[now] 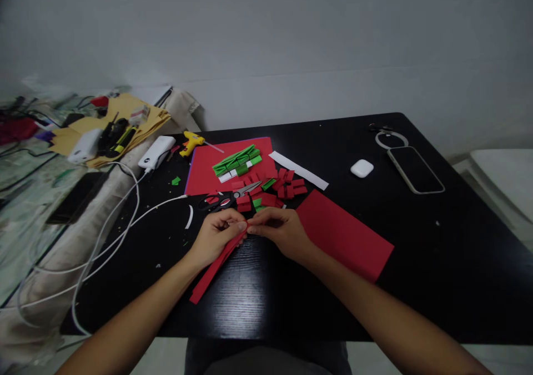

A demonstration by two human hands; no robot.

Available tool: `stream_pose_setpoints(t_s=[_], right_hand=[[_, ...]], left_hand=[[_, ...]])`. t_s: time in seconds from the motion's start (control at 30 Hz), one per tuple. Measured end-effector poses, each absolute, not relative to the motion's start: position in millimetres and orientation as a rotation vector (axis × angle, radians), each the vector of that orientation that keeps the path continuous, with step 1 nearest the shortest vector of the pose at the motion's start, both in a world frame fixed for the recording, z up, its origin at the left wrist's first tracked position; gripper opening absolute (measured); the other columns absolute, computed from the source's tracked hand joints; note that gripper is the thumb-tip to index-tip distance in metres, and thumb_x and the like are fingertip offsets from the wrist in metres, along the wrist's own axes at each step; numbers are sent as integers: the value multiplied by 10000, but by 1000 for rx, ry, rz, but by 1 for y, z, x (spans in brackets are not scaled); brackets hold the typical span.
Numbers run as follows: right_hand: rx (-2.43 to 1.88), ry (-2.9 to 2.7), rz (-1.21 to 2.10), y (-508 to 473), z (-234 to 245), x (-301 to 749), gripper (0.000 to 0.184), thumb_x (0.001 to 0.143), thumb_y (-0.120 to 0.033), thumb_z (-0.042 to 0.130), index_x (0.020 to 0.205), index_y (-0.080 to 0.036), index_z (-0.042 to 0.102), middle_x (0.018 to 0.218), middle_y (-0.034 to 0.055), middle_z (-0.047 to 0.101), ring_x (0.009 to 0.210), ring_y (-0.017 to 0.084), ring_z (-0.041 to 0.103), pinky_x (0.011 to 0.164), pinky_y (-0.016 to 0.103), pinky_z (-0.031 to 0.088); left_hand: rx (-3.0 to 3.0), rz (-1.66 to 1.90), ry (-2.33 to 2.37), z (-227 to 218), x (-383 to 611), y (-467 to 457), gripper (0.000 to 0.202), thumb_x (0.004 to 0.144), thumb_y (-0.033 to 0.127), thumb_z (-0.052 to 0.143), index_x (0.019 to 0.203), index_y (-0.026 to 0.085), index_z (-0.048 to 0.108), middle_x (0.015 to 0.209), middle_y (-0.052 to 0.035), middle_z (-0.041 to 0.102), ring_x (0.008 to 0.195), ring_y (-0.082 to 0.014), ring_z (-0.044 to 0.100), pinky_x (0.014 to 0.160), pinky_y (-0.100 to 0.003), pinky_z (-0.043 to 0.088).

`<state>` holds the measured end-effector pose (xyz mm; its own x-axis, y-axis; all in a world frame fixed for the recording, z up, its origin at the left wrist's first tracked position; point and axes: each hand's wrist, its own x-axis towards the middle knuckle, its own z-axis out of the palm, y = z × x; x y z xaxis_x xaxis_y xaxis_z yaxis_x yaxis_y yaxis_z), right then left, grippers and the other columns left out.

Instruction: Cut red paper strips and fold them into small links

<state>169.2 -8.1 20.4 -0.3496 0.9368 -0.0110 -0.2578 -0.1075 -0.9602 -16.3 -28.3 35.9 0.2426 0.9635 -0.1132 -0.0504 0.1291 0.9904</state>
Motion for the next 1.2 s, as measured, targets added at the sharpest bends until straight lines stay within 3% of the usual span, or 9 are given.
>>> stream_pose_setpoints(t_s=[0.13,0.3,0.5,0.87,1.2], right_hand=[[-891,-1246,1610,-8,20,170,140,659,-281,899,744,-246,793,798,10,761,723,160,700,738,302,574],[-983,-1280,1611,-7,23,171,289,664,-324,896,912,-228,783,828,21,762,745,172,706,727,303,569],[-944,-1308,1670,-11,27,169,228,762,-383,820,811,-181,726,733,7,689,613,123,625,617,259,523],[-910,-1300,1765,-11,29,171,179,782,-338,786,759,-178,709,652,-11,652,597,121,589,630,265,476],[-971,-1288,1746,-7,28,172,172,778,-335,772,739,-183,704,643,-15,654,606,126,593,652,272,477]], left_hand=[[1195,979,1049,35,-17,-28,245,848,360,735,773,133,681,604,-5,656,533,-101,581,545,-207,445],[1259,1041,1092,35,-21,-26,226,861,342,723,782,133,688,612,-2,659,535,-91,565,544,-197,431],[1349,1046,1102,35,-18,-28,191,855,300,721,777,130,686,648,-8,673,568,-93,571,553,-190,425],[1403,997,1118,37,-19,-28,226,882,342,666,789,136,655,613,23,576,540,-84,470,522,-192,367],[1355,960,1143,35,-19,-28,285,920,397,618,827,133,671,685,-8,628,605,-106,544,562,-210,416]])
